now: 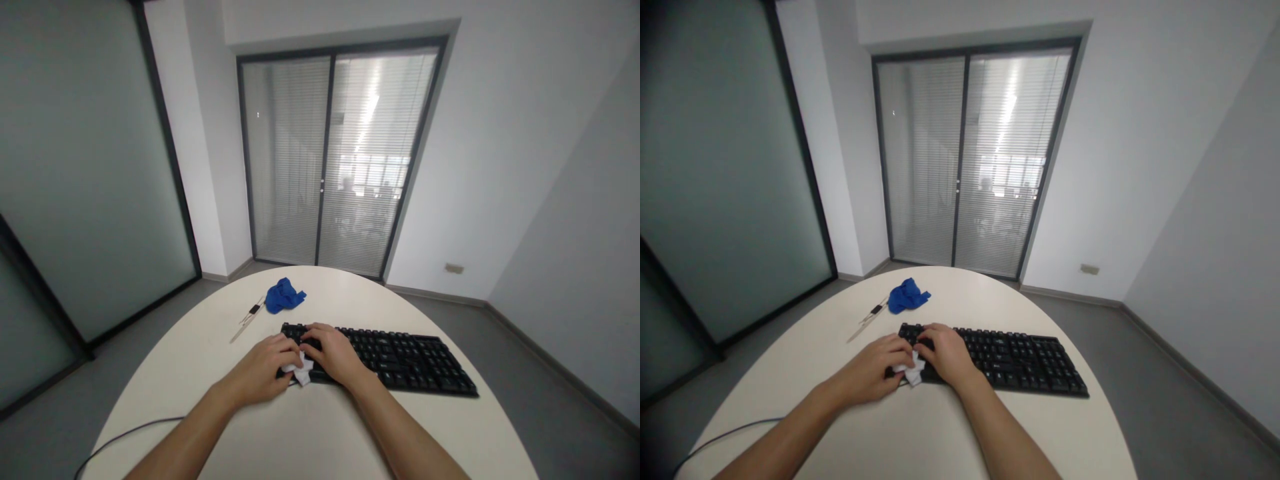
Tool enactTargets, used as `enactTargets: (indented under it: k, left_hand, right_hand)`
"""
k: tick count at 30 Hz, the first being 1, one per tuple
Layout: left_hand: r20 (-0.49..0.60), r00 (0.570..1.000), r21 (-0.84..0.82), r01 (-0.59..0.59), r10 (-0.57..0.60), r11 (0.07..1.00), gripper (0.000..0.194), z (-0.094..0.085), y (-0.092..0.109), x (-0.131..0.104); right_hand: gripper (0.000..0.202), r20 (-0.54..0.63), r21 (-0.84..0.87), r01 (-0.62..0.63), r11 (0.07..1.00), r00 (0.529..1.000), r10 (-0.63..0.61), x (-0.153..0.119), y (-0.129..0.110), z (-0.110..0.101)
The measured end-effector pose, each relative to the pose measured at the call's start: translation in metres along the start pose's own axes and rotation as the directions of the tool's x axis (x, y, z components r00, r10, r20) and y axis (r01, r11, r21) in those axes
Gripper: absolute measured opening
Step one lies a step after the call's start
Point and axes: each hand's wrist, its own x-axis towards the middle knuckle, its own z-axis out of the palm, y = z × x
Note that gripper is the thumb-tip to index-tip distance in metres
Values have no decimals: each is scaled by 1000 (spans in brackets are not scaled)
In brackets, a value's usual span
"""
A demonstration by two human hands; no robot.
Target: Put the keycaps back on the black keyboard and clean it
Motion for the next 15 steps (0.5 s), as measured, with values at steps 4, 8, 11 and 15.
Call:
enactTargets:
  k: [4,8,11,15]
  left_hand:
    - [6,1000,11,6,-6,1000,31,0,0,1]
    - [-6,1000,18,15,-15,1000,29,2,-4,1]
    - [-29,999,18,32,-31,999,29,3,-8,2]
    - [-43,998,15,46,-45,999,31,4,-9,3]
  right_hand:
    - [35,195,-41,23,999,981,-15,-4,-6,-21]
    - [66,377,-257,-168,952,890,258,-12,-12,-48]
    - [84,441,-315,-254,915,814,378,-21,-9,-58]
    - [79,393,-284,-193,939,870,298,-38,5,-50]
